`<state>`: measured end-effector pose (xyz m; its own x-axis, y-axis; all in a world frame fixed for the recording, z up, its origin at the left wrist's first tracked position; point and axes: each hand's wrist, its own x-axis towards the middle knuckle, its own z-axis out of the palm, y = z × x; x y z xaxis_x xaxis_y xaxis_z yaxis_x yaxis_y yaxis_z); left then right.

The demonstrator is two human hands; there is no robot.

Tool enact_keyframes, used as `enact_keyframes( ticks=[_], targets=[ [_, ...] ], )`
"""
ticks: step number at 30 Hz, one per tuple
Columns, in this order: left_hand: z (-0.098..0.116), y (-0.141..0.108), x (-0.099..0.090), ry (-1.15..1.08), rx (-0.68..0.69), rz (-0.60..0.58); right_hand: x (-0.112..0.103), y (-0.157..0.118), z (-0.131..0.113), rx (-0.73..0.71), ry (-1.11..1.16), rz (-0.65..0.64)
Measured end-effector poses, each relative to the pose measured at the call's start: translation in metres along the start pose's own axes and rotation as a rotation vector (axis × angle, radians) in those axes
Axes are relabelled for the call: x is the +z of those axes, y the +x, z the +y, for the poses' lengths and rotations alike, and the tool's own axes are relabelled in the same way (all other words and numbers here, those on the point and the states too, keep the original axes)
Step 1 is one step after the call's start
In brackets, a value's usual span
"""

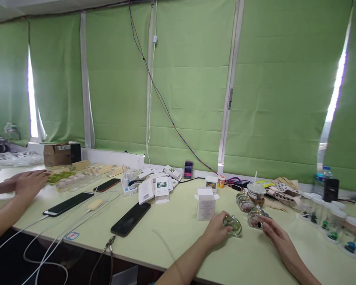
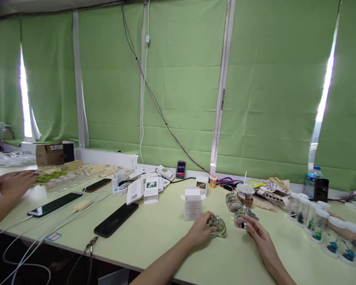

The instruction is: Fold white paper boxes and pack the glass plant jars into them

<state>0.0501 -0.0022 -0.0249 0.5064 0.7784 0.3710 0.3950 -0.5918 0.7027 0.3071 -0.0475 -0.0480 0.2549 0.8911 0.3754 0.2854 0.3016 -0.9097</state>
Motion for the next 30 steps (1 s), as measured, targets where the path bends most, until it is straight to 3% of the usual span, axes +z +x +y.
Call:
enact_keyframes(
  ticks=[3,7,9,16,20,23,30],
  targets=[
    [0.0,0.0,0.0,0.012,-0.016,-0.008,0.0,-0.002,-0.003,-0.124,-0.117,0.049],
    [-0.001,0.0,0.001,0.031,-0.004,-0.01,0.012,-0.006,-0.006,-0.333,-0.388,-0.263],
    [-0.002,0.0,0.001,0.031,0.014,0.0,0.017,-0.007,-0.006,-0.38,-0.464,-0.323],
    [-0.005,0.0,0.002,-0.025,0.009,-0.061,0.004,0.0,0.009,-0.357,-0.549,-0.049],
    [-0.007,0.001,0.003,-0.041,0.004,-0.066,0.002,0.005,0.021,-0.378,-0.69,-0.023],
    [-0.008,0.002,0.004,-0.058,0.006,-0.052,0.006,0.0,0.016,-0.456,-0.718,0.018],
    [-0.011,0.001,0.005,-0.083,0.013,-0.035,0.022,-0.018,0.001,-0.623,-0.728,-0.234]
  ],
)
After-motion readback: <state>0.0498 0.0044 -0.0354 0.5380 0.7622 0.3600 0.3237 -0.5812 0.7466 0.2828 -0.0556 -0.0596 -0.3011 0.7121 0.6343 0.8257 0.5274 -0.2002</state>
